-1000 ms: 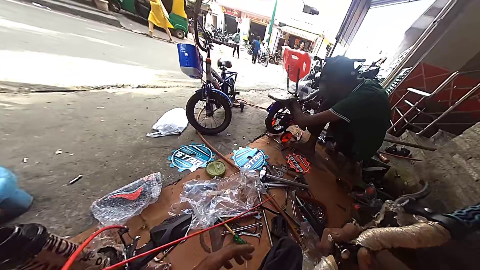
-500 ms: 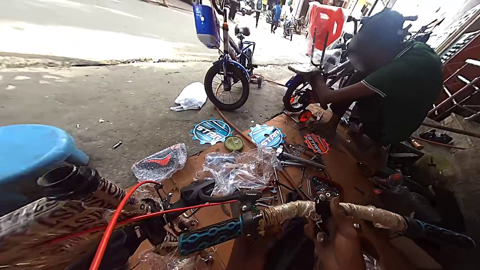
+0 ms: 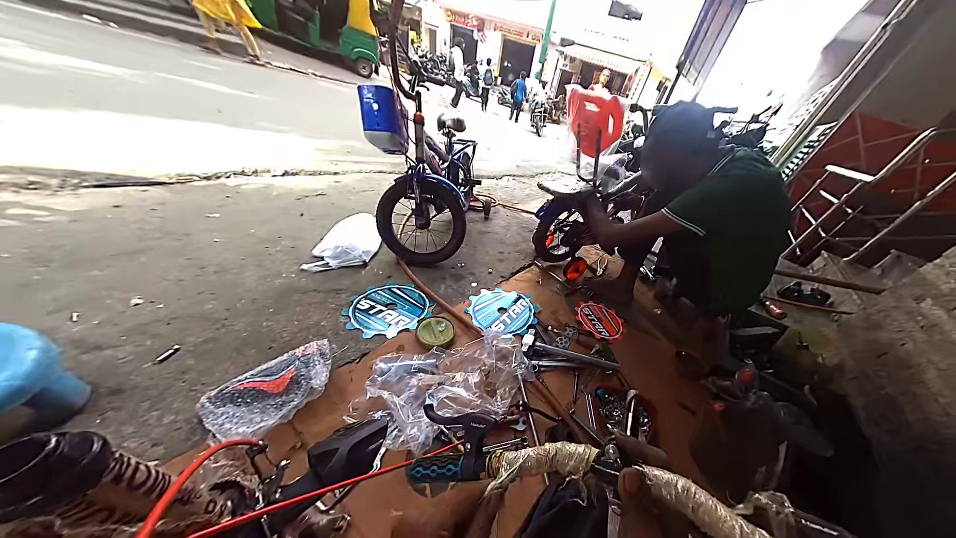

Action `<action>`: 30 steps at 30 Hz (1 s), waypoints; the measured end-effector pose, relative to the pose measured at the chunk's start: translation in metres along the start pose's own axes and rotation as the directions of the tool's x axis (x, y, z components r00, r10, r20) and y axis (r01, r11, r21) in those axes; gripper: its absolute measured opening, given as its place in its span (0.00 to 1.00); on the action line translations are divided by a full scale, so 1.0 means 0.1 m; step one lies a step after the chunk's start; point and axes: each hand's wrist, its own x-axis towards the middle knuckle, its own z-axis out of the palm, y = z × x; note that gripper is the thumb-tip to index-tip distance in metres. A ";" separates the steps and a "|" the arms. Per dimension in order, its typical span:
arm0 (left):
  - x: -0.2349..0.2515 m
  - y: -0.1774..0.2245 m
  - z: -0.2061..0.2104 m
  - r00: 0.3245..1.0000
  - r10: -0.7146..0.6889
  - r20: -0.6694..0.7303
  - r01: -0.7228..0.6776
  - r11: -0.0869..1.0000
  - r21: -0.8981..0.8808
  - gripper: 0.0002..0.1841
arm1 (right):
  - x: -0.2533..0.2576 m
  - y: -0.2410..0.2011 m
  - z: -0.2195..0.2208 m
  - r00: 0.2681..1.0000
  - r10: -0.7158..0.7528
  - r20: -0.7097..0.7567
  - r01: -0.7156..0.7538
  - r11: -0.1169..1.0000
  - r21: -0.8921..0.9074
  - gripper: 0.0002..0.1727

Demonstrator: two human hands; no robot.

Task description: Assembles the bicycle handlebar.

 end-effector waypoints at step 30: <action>0.21 -0.39 -0.52 0.840 0.210 0.500 -0.146 0.975 -0.165 0.12 | 0.38 -0.30 -0.40 0.756 0.021 0.655 -0.176 0.969 0.172 0.17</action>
